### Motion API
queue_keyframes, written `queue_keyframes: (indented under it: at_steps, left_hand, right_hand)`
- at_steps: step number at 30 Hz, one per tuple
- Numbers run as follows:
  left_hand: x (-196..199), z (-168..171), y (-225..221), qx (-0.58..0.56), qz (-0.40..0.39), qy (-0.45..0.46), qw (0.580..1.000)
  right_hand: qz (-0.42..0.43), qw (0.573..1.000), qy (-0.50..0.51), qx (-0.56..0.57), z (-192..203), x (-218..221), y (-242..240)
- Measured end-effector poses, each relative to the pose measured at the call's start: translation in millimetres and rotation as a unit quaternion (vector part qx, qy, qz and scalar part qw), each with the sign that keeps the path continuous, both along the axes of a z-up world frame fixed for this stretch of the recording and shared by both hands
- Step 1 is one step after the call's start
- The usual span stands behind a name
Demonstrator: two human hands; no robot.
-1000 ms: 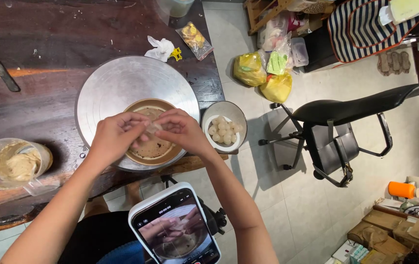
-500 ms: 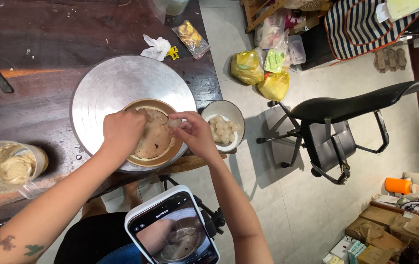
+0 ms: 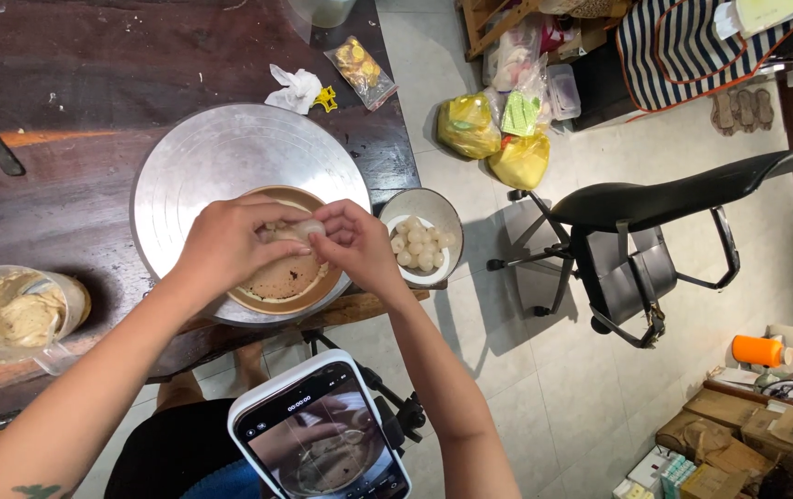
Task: Placing fruit into a container and preparing packaging materials.
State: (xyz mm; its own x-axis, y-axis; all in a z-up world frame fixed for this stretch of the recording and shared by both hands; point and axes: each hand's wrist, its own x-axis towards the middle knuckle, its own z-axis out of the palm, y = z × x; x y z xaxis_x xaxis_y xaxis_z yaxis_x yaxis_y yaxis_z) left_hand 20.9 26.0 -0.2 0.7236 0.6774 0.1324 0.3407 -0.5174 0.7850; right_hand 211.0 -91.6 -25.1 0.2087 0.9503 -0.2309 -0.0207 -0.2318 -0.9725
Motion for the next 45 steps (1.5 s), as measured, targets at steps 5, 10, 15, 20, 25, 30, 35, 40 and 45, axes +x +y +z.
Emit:
queue_keyframes:
  at_steps: [5, 10, 15, 20, 25, 30, 35, 40, 45]
  left_hand:
    - [4.8, -2.4, 3.2, -0.109, -0.002, -0.004, 0.994]
    - [14.7, -10.7, -0.9, -0.195, 0.015, 0.008, 0.981]
    - [25.7, -25.5, -6.4, -0.275, 0.038, 0.004, 0.961]
    - [26.0, -62.3, 0.5, -0.404, -0.004, -0.070, 0.912]
    - [23.7, -85.2, 1.9, -0.573, -0.014, -0.141, 0.807]
    - [25.5, -90.3, -3.9, -0.609, 0.018, -0.158, 0.777]
    - [31.0, -50.5, -19.8, -0.440, 0.056, -0.112, 0.889]
    - [30.6, -40.0, -21.6, -0.388, 0.041, -0.114, 0.913]
    - [32.7, -34.4, -24.5, -0.401, 0.047, -0.125, 0.906]
  right_hand:
    - [0.022, 1.000, 0.002, -0.020, 3.9, 6.0, 2.2]
    - [0.045, 0.999, -0.004, 0.001, -2.7, 11.8, -1.4]
    - [0.028, 0.997, -0.076, 0.018, -11.3, 14.6, -7.4]
    - [0.044, 0.997, -0.059, 0.000, -1.5, 23.2, -8.6]
    - [0.062, 0.998, 0.006, 0.007, -10.0, 33.4, -10.2]
    - [0.046, 0.999, -0.007, 0.006, -11.1, 29.9, -9.0]
    - [0.022, 0.986, -0.165, 0.006, 4.3, 17.3, -3.3]
    - [-0.012, 0.985, -0.172, 0.020, -9.7, 20.7, -2.8]
    - [-0.022, 0.988, -0.153, 0.003, -12.8, 17.5, -2.1]
